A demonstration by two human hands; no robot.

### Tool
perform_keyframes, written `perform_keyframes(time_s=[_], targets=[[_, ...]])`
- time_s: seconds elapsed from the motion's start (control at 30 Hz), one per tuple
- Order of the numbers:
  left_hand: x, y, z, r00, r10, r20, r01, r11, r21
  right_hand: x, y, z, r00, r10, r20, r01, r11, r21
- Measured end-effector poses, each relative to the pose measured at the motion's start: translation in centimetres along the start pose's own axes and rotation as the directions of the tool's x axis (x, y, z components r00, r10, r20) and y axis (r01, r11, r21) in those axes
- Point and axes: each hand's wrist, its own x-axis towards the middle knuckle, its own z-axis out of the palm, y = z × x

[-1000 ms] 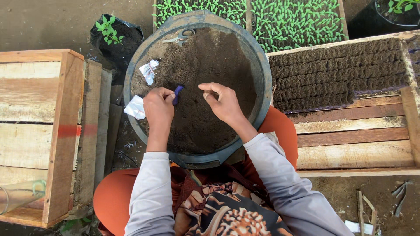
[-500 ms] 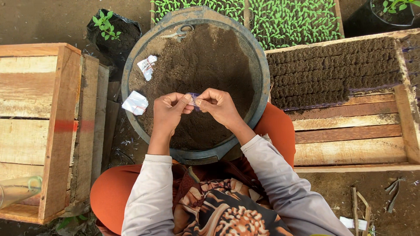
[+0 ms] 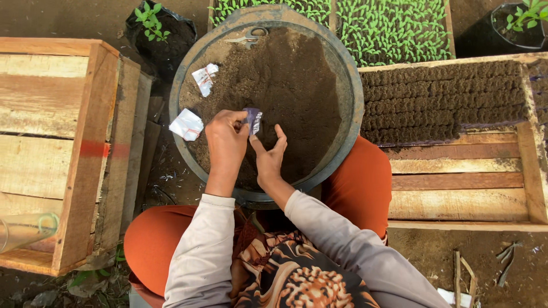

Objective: The person scoops soil from a large basin into small purple seedling bags, places the filled bags into a wooden tray, and repeats the process. The person also handles small white seed packets and uses scissors resting on the basin.

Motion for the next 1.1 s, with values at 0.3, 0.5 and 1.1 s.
perform_keyframes(time_s=[0.3, 0.5, 1.1], targets=[[0.0, -0.5, -0.9, 0.999, 0.022, -0.026, -0.018, 0.992, 0.127, 8.8, 1.4, 3.3, 0.989, 0.027, -0.148, 0.008, 0.973, 0.229], [0.0, -0.5, -0.4, 0.999, 0.034, 0.029, -0.038, 0.99, 0.133, 5.6, -5.6, 0.6, 0.923, 0.379, 0.071, -0.367, 0.809, 0.459], [0.6, -3.9, 3.8, 0.966, -0.08, 0.247, 0.024, 0.975, 0.22, 4.7, -11.6, 1.6, 0.956, 0.056, 0.288, -0.115, 0.975, 0.191]])
